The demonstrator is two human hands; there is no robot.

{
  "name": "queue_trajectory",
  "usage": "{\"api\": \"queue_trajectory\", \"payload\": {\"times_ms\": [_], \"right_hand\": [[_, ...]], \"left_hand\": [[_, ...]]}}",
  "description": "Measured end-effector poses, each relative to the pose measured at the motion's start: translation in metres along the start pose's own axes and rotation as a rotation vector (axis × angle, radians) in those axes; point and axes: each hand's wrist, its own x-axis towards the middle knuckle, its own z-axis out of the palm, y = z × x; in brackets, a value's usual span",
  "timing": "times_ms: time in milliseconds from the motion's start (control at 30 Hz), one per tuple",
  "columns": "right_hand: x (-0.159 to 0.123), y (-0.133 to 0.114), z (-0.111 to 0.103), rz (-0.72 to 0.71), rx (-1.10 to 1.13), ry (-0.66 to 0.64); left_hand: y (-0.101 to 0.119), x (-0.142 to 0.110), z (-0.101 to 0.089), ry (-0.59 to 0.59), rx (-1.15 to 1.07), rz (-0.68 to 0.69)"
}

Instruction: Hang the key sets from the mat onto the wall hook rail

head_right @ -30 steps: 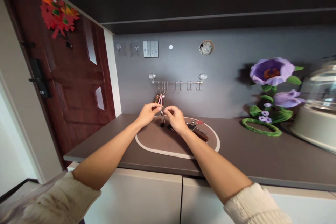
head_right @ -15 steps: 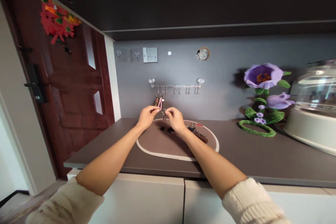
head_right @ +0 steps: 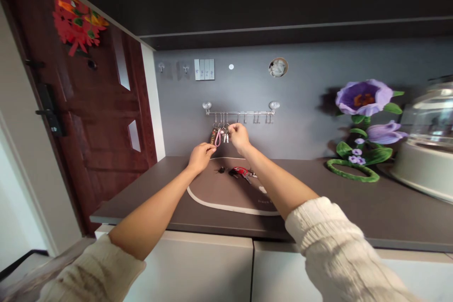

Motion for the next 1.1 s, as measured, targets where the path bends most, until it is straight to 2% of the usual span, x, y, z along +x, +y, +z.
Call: {"api": "queue_trajectory", "payload": {"times_ms": [200,533,1100], "right_hand": [[0.018,-0.004,0.012,0.1,0.078,0.064],[0.041,-0.006,0.034,0.287,0.175,0.168],[0.051,0.007,0.031,0.379,0.225,0.225]], "left_hand": [[0.002,-0.003,-0.002,-0.039,0.157,-0.004],[-0.001,-0.002,-0.002,-0.027,0.226,-0.001],[0.002,-0.001,-0.004,-0.064,0.273,-0.053]]}}
